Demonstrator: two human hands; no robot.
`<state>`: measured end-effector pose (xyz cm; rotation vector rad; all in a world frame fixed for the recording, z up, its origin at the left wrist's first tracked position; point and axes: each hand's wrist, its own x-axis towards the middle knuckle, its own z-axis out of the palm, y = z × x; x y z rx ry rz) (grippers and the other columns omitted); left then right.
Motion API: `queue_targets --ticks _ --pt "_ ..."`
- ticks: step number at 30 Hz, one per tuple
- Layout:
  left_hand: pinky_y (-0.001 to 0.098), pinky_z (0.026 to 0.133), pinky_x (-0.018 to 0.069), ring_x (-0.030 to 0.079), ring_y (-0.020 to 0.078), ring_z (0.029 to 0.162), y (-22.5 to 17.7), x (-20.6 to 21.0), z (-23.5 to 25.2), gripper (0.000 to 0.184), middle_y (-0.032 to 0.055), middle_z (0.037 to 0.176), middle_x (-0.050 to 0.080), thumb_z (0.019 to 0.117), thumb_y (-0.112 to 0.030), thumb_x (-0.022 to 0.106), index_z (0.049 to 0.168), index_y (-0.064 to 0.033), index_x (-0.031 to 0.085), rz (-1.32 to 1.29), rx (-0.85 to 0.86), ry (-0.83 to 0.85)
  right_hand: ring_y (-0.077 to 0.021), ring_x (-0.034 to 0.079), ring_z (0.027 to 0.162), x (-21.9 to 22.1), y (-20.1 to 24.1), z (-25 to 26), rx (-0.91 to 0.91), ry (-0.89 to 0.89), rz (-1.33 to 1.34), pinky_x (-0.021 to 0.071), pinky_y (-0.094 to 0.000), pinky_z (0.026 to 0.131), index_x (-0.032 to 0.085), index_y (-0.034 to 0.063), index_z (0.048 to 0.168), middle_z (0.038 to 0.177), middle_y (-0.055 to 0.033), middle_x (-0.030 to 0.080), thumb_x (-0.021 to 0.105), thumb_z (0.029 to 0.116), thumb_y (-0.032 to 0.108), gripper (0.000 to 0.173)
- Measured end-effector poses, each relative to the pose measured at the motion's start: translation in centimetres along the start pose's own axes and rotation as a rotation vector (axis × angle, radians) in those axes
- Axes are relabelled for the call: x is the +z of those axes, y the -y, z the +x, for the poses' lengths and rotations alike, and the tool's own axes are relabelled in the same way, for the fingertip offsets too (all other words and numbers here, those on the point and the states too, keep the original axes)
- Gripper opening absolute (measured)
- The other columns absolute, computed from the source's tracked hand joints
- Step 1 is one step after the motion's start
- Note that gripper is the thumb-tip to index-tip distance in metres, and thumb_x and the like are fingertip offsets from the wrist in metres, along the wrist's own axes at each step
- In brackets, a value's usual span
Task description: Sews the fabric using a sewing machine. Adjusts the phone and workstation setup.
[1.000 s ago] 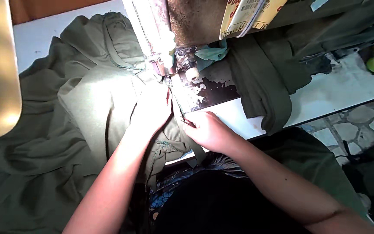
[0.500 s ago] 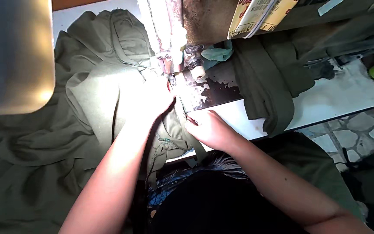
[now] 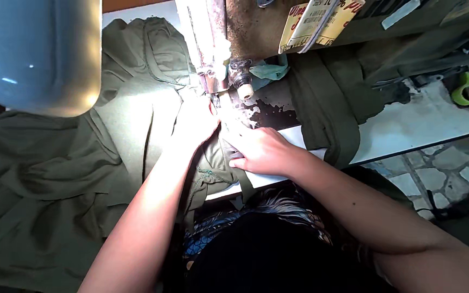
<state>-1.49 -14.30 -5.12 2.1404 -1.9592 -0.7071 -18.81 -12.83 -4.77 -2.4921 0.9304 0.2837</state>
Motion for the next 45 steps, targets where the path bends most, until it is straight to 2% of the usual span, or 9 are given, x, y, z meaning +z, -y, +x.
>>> queue_targets --ticks 2,9,15,30,34,38,40,42,45 --pt "0.0572 0.086 0.0472 0.062 0.0398 0.097 0.2 0.9 -0.6 0.018 0.0248 0.095 0.063 0.0954 -0.011 0.066 0.093 0.0071 0.066 -0.024 0.042 -0.105 -0.0341 0.067 0.099 -0.4 -0.7 0.5 -0.052 0.023 0.009 0.0522 -0.0528 0.079 0.062 0.0082 0.134 0.128 -0.017 0.063 0.066 0.0983 0.039 0.048" --pt "0.0597 0.096 0.0459 0.065 0.0432 0.105 4.0 5.1 -2.4 0.026 0.0239 0.104 0.069 0.0996 -0.015 0.056 0.1 0.0016 0.075 0.048 0.5 -0.467 -0.0345 0.064 0.106 -0.2 -1.5 1.0 -0.111 -0.015 -0.003 0.0525 -0.0518 0.08 0.06 0.0096 0.136 0.133 -0.0166 0.057 0.069 0.0943 0.043 0.054" --pt "0.0564 0.093 0.0494 0.068 0.0408 0.101 4.6 4.7 -0.7 0.025 0.0222 0.102 0.071 0.0995 -0.016 0.057 0.1 0.0005 0.076 0.07 0.545 -0.502 -0.033 0.069 0.102 0.2 -2.0 2.0 -0.084 -0.129 0.147 0.0533 -0.0559 0.08 0.066 0.0066 0.126 0.123 -0.0159 0.066 0.071 0.0914 0.037 0.046" --pt "0.0609 0.092 0.049 0.068 0.0435 0.102 4.8 4.1 0.7 0.026 0.0236 0.1 0.07 0.0993 -0.018 0.059 0.094 0.0019 0.075 0.091 0.511 -0.506 -0.0317 0.068 0.107 0.8 -1.4 2.0 0.059 -0.2 0.166 0.0555 -0.051 0.085 0.058 0.0142 0.145 0.157 -0.0158 0.043 0.06 0.1003 0.046 0.055" --pt "0.0623 0.093 0.0486 0.068 0.0427 0.105 4.7 4.0 0.9 0.027 0.0235 0.108 0.069 0.1009 -0.018 0.056 0.101 0.002 0.074 0.079 0.471 -0.464 -0.0282 0.067 0.102 0.6 -1.8 -3.6 0.011 -0.599 0.231 0.059 -0.0434 0.079 0.066 0.0061 0.134 0.134 -0.0193 0.057 0.069 0.089 0.004 0.045" --pt "0.0621 0.095 0.0471 0.067 0.0434 0.106 5.0 4.3 1.0 0.028 0.0233 0.106 0.07 0.1009 -0.02 0.054 0.102 0.0005 0.074 0.087 0.507 -0.467 -0.0178 0.062 0.086 -0.3 -10.1 -11.4 0.168 -1.173 0.079 0.0527 -0.0284 0.071 0.065 -0.0075 0.122 0.12 -0.0258 0.062 0.049 0.0915 -0.001 0.035" --pt "0.0619 0.094 0.0471 0.066 0.043 0.106 5.1 4.4 0.9 0.034 0.023 0.107 0.069 0.1001 -0.027 0.053 0.101 0.0 0.074 0.102 0.519 -0.466 -0.0273 0.06 0.107 -0.2 -15.0 -12.9 0.438 -1.273 -0.001 0.0523 -0.0348 0.09 0.058 -0.0089 0.131 0.133 -0.0297 0.054 0.048 0.0948 0.0 0.039" --pt "0.0586 0.091 0.0506 0.067 0.0412 0.106 5.3 4.7 0.9 0.042 0.0222 0.109 0.07 0.0997 -0.036 0.051 0.104 -0.001 0.075 0.141 0.53 -0.488 -0.0457 0.036 0.147 1.0 -18.0 -13.1 0.58 -1.169 -0.053 0.031 -0.0565 0.12 0.05 -0.0049 0.145 0.157 -0.0325 0.037 0.049 0.0943 -0.001 0.05" --pt "0.0571 0.096 0.0503 0.066 0.0415 0.112 5.3 4.6 0.5 0.045 0.0235 0.118 0.069 0.1014 -0.036 0.049 0.111 -0.0001 0.074 0.165 0.537 -0.472 -0.0526 0.022 0.152 4.2 -20.0 -12.2 0.599 -1.148 -0.153 0.0189 -0.0708 0.118 0.045 -0.0007 0.15 0.161 -0.0299 0.033 0.05 0.09 0.002 0.06"
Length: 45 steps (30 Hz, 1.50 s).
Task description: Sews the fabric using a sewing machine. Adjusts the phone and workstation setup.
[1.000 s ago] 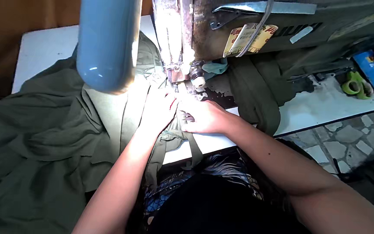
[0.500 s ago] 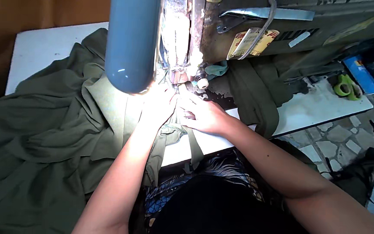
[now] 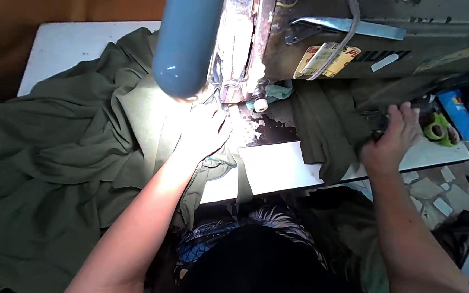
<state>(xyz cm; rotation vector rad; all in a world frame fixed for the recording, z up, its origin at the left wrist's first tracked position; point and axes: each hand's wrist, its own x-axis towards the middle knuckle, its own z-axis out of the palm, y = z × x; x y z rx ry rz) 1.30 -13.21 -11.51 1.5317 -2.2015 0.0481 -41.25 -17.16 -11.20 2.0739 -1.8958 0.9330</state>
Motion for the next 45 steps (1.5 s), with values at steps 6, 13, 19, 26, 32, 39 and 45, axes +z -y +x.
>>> queue_targets --ticks 6,13,19,26,32,39,45 --pt "0.0564 0.093 0.0511 0.067 0.0409 0.105 0.3 0.0 0.2 0.042 0.0227 0.11 0.069 0.0996 -0.034 0.05 0.107 0.0004 0.073 0.001 0.035 -0.011 -0.05 0.024 0.152 0.6 -0.5 -0.3 0.003 -0.042 0.077 0.0208 -0.0612 0.122 0.047 -0.0049 0.148 0.16 -0.0319 0.034 0.046 0.0931 -0.002 0.055" --pt "0.0567 0.098 0.0478 0.066 0.042 0.11 0.3 -0.3 0.3 0.043 0.0237 0.115 0.069 0.1 -0.034 0.049 0.112 0.0004 0.073 -0.012 0.034 0.004 -0.0523 0.039 0.143 0.1 -0.2 -0.2 0.032 0.015 0.058 0.0303 -0.0617 0.118 0.056 -0.0066 0.138 0.149 -0.0345 0.046 0.047 0.094 -0.004 0.045" --pt "0.0566 0.098 0.0474 0.066 0.0401 0.109 0.5 -0.1 0.3 0.043 0.0221 0.113 0.069 0.1012 -0.034 0.048 0.106 -0.0002 0.074 0.001 0.055 -0.002 -0.0584 0.052 0.126 -2.8 1.5 2.1 0.125 0.304 -0.04 0.0376 -0.0748 0.101 0.064 -0.007 0.128 0.135 -0.0358 0.055 0.051 0.0953 -0.007 0.035" --pt "0.0604 0.095 0.0488 0.065 0.0452 0.11 0.5 -0.1 0.4 0.046 0.026 0.116 0.068 0.1014 -0.036 0.049 0.113 0.0014 0.073 0.013 0.029 0.005 -0.0114 0.066 0.105 -5.8 5.2 1.3 0.005 -0.116 0.508 0.0557 -0.027 0.092 0.044 -0.0108 0.14 0.126 -0.0142 0.063 0.039 0.1068 0.01 0.04" --pt "0.0666 0.102 0.0415 0.056 0.0487 0.126 -0.1 -2.2 0.8 0.035 0.029 0.133 0.061 0.0987 -0.026 0.056 0.113 0.002 0.071 0.059 -0.091 -0.15 -0.021 0.062 0.074 -5.7 16.8 -1.4 -0.038 0.732 0.645 0.0531 -0.0418 0.064 0.05 -0.0004 0.135 0.093 -0.0129 0.065 0.065 0.0914 0.01 0.047" --pt "0.0663 0.09 0.0442 0.059 0.0508 0.115 0.0 -5.2 1.4 0.028 0.0295 0.114 0.064 0.0946 -0.015 0.058 0.111 0.0037 0.071 0.131 -0.15 0.119 -0.0325 0.066 0.114 1.7 21.1 0.8 0.021 0.787 0.57 0.05 -0.0528 0.099 0.051 0.0066 0.148 0.128 -0.0207 0.067 0.051 0.1071 0.02 0.043" --pt "0.0613 0.085 0.049 0.067 0.0436 0.1 0.5 -5.6 1.9 0.041 0.0243 0.095 0.069 0.1051 -0.029 0.046 0.093 0.0033 0.068 0.055 -0.18 0.265 -0.0391 0.066 0.11 4.2 23.7 2.2 0.045 0.72 0.395 0.0495 -0.0566 0.097 0.06 -0.0045 0.13 0.115 -0.0262 0.068 0.058 0.1029 0.018 0.036"
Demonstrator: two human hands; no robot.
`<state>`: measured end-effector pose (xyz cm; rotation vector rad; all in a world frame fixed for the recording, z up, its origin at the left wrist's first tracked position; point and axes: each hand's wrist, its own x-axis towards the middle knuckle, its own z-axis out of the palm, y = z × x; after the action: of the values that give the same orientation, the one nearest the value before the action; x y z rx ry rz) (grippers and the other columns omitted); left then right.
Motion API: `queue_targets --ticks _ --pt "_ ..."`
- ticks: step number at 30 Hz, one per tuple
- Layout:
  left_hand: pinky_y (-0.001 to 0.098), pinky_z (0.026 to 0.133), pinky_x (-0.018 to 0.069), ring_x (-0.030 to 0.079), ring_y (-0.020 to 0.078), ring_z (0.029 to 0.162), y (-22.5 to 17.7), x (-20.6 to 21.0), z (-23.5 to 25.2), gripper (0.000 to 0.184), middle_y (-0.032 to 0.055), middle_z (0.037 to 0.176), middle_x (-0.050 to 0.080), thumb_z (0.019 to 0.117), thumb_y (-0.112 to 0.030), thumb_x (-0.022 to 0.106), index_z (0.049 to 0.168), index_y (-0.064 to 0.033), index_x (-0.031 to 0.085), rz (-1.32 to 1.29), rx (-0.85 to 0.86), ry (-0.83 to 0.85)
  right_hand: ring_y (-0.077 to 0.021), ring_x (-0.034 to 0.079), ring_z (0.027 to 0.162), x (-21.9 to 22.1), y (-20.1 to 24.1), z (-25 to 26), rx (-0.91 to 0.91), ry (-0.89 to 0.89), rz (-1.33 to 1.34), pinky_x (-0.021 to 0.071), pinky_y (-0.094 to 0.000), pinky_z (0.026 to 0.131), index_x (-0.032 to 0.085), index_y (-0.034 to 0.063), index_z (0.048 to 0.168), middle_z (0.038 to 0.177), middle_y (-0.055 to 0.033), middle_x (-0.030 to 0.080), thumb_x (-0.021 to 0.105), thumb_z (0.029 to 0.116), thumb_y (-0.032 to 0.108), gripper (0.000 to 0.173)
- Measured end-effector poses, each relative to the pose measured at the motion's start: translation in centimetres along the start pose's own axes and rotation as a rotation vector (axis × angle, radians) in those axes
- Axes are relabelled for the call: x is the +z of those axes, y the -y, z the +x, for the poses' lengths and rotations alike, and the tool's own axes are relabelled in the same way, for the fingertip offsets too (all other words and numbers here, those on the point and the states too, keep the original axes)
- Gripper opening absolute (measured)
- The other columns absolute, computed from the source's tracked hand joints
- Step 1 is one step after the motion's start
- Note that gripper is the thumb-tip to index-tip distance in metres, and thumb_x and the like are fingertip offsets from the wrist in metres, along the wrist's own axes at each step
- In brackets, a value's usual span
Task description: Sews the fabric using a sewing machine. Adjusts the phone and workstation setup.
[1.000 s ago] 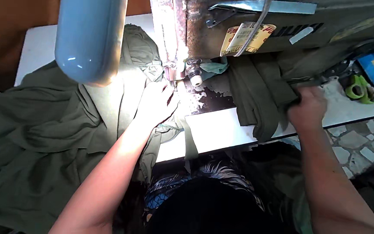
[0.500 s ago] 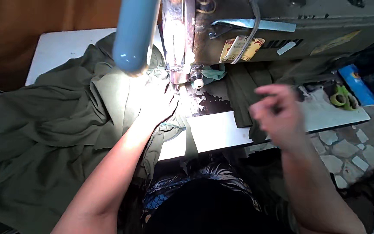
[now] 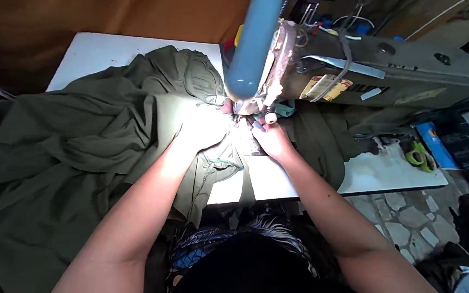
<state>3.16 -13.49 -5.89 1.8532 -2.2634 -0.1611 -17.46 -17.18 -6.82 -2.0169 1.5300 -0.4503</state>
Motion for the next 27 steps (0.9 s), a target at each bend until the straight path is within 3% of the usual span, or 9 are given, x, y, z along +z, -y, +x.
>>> queue_targets --ticks 4,7,10,12,16,20,22,25,27 --pt "0.0638 0.09 0.0491 0.066 0.0463 0.107 -0.4 -0.4 2.4 0.034 0.0267 0.109 0.069 0.1067 -0.023 0.049 0.126 -0.0001 0.064 -0.117 -0.162 0.098 -0.0396 0.061 0.124 0.7 0.5 1.2 -0.056 -0.044 0.006 0.0438 -0.0554 0.107 0.065 -0.0059 0.127 0.125 -0.0275 0.067 0.06 0.1038 0.027 0.041" --pt "0.0606 0.101 0.0433 0.052 0.0475 0.128 0.5 2.1 4.0 0.034 0.0284 0.129 0.06 0.0997 -0.022 0.058 0.122 0.0015 0.067 -0.083 -0.203 0.047 -0.0329 0.056 0.131 0.8 1.0 2.1 0.006 0.016 0.013 0.0408 -0.0512 0.112 0.06 -0.0021 0.134 0.134 -0.0234 0.063 0.059 0.1042 0.032 0.045" --pt "0.0554 0.096 0.0497 0.056 0.0466 0.122 2.1 5.9 4.4 0.036 0.0291 0.125 0.061 0.0892 -0.025 0.066 0.114 0.0015 0.071 -0.049 -0.195 -0.312 -0.03 0.053 0.135 1.2 0.9 3.2 0.008 0.052 0.034 0.0385 -0.0479 0.116 0.056 -0.0029 0.138 0.139 -0.0224 0.059 0.059 0.1048 0.03 0.046" --pt "0.0539 0.102 0.046 0.051 0.0493 0.128 0.7 2.0 3.0 0.046 0.0341 0.135 0.053 0.0981 -0.026 0.066 0.131 0.0051 0.061 -0.082 -0.234 -0.112 -0.0314 0.053 0.135 1.4 1.1 3.7 0.003 0.063 0.075 0.0382 -0.0481 0.116 0.057 -0.006 0.135 0.137 -0.0242 0.06 0.061 0.1036 0.023 0.043" --pt "0.0579 0.101 0.0468 0.046 0.0506 0.132 3.7 7.1 7.1 0.056 0.0318 0.14 0.05 0.0901 -0.044 0.067 0.133 -0.0081 0.063 -0.028 -0.235 -0.128 -0.0312 0.054 0.133 1.2 2.2 4.0 0.017 0.086 -0.021 0.0382 -0.0451 0.115 0.062 -0.0076 0.13 0.135 -0.0252 0.061 0.062 0.1027 0.017 0.037" --pt "0.0594 0.111 0.0383 0.044 0.0528 0.135 4.0 7.7 7.9 0.049 0.0332 0.144 0.048 0.0963 -0.032 0.063 0.139 -0.0085 0.061 -0.023 -0.218 -0.088 -0.0384 0.055 0.132 1.4 1.2 4.5 -0.065 0.062 -0.138 0.0379 -0.0496 0.114 0.064 -0.0106 0.127 0.132 -0.0306 0.062 0.062 0.1023 0.02 0.039" --pt "0.0589 0.108 0.041 0.046 0.0528 0.132 3.9 7.9 7.7 0.053 0.033 0.14 0.051 0.094 -0.035 0.064 0.14 -0.0097 0.059 -0.01 -0.199 -0.154 -0.0402 0.056 0.129 1.4 1.2 4.9 -0.023 0.077 -0.147 0.0392 -0.0519 0.112 0.063 -0.0111 0.126 0.13 -0.0315 0.062 0.062 0.1028 0.02 0.039" --pt "0.0599 0.11 0.0388 0.041 0.0544 0.137 3.3 8.0 7.6 0.078 0.0332 0.148 0.045 0.09 -0.035 0.067 0.16 -0.0204 0.036 -0.063 -0.25 -0.196 -0.0402 0.053 0.133 1.4 1.7 4.9 0.015 0.076 -0.153 0.0367 -0.0512 0.114 0.061 -0.0112 0.13 0.135 -0.0317 0.06 0.062 0.1029 0.021 0.042" --pt "0.0595 0.106 0.0422 0.042 0.0541 0.136 3.2 8.1 7.8 0.086 0.0322 0.147 0.047 0.0849 -0.036 0.071 0.162 -0.0237 0.034 -0.084 -0.292 -0.232 -0.0386 0.053 0.134 1.6 0.5 5.1 -0.002 0.061 -0.117 0.0371 -0.0503 0.115 0.061 -0.011 0.131 0.136 -0.0301 0.06 0.061 0.1035 0.024 0.044"
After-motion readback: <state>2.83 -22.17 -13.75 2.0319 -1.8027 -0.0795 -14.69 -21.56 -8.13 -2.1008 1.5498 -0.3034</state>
